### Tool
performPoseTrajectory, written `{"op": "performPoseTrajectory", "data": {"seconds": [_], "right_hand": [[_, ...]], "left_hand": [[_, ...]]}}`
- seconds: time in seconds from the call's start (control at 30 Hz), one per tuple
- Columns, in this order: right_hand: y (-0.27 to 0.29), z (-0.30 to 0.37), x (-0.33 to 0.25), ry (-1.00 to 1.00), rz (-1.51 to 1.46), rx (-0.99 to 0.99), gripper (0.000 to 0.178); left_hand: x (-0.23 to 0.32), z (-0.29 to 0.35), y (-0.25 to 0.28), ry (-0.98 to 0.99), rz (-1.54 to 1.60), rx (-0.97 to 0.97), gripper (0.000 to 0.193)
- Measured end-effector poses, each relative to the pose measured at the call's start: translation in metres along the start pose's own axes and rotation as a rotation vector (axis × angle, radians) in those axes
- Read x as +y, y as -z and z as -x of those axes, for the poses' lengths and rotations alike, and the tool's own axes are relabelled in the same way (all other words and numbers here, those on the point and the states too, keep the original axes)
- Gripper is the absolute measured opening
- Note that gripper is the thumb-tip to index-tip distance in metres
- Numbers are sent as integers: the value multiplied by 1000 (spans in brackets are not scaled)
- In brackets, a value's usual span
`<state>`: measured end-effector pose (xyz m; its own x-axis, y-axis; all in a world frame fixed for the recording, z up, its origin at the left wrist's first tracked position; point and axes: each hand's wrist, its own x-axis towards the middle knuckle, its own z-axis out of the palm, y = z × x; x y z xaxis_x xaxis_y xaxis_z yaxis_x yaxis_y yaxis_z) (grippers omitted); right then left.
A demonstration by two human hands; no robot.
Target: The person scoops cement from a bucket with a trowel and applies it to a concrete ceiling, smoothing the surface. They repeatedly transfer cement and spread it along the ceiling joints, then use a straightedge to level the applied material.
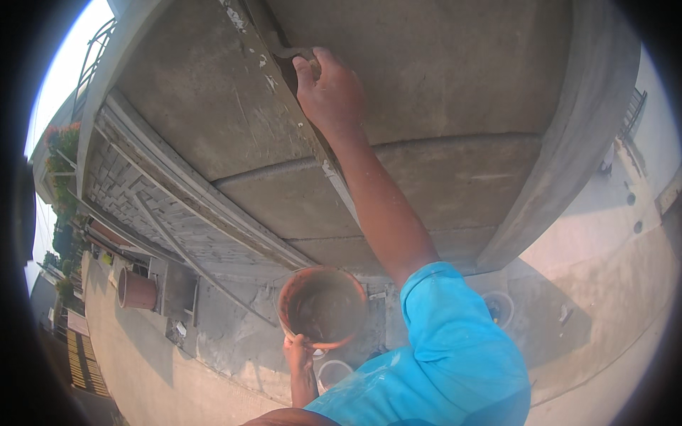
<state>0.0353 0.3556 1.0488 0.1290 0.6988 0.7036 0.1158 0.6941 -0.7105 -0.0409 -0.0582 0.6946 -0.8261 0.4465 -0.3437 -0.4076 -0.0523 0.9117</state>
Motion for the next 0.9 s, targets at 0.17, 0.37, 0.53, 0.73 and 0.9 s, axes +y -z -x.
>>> {"op": "performPoseTrajectory", "data": {"seconds": [0.17,0.37,0.53,0.73,0.9], "right_hand": [[-7,-1,-4,79,-40,15,45],[60,11,2,436,144,62,30],[121,-1,23,925,717,-63,25],[125,-16,3,1107,921,-10,26],[119,-46,-25,1177,966,101,25]], "left_hand": [[1,0,-7,1,-26,38,17],[1,4,-10,15,12,49,18],[-7,4,0,7,74,27,18],[-9,0,-3,15,52,52,16],[-6,1,-12,37,-5,54,13]]}}
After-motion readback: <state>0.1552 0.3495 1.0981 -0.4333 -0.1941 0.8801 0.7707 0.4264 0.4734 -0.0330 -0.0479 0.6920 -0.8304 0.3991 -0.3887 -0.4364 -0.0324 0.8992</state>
